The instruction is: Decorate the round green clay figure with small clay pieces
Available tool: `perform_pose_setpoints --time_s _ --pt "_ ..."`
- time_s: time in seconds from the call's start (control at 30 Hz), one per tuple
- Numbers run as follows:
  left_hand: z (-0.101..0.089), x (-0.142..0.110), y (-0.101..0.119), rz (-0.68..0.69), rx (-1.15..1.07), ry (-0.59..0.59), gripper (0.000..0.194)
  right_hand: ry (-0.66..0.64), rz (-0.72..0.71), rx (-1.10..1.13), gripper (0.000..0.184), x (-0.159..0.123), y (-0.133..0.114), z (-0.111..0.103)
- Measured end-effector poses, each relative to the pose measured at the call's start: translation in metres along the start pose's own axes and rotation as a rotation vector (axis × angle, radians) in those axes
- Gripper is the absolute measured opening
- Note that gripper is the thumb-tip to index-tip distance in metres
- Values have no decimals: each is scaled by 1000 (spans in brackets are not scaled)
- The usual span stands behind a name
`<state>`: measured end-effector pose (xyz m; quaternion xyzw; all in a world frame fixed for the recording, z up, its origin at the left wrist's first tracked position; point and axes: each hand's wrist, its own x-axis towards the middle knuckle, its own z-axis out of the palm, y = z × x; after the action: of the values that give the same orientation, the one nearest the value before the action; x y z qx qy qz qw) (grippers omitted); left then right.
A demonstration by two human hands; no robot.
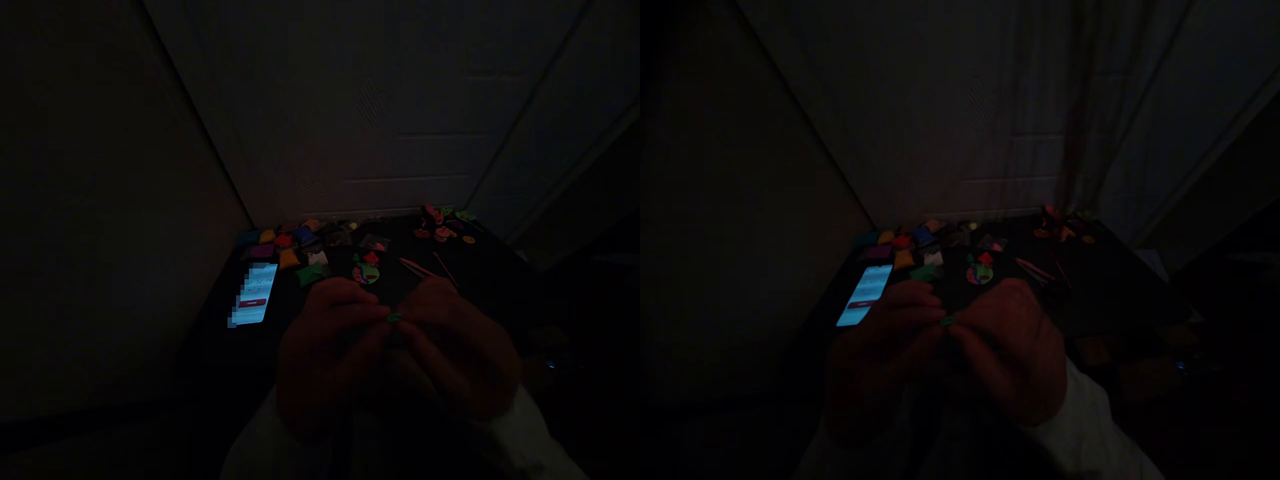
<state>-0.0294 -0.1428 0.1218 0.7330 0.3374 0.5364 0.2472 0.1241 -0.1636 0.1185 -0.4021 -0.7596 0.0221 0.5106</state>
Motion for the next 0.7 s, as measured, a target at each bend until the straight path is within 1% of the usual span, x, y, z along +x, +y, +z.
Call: perform_pose_setpoints --time_s 0.13,0.23,0.4,0.57,0.7 --pt "0 0 -1 -11 -7 2 21 -21 13 -9 15 -2 0 0" --pt "0 0 -1 -14 -15 18 18 -1 -3 -20 16 -1 -1 0" --pt "2 -1 -2 -9 -14 32 19 -9 1 -3 18 0 -2 0" --pt "2 -3 -5 37 17 63 21 -5 -29 10 20 0 0 1" --pt "2 -3 -5 44 9 56 24 -14 -18 21 20 0 0 1"
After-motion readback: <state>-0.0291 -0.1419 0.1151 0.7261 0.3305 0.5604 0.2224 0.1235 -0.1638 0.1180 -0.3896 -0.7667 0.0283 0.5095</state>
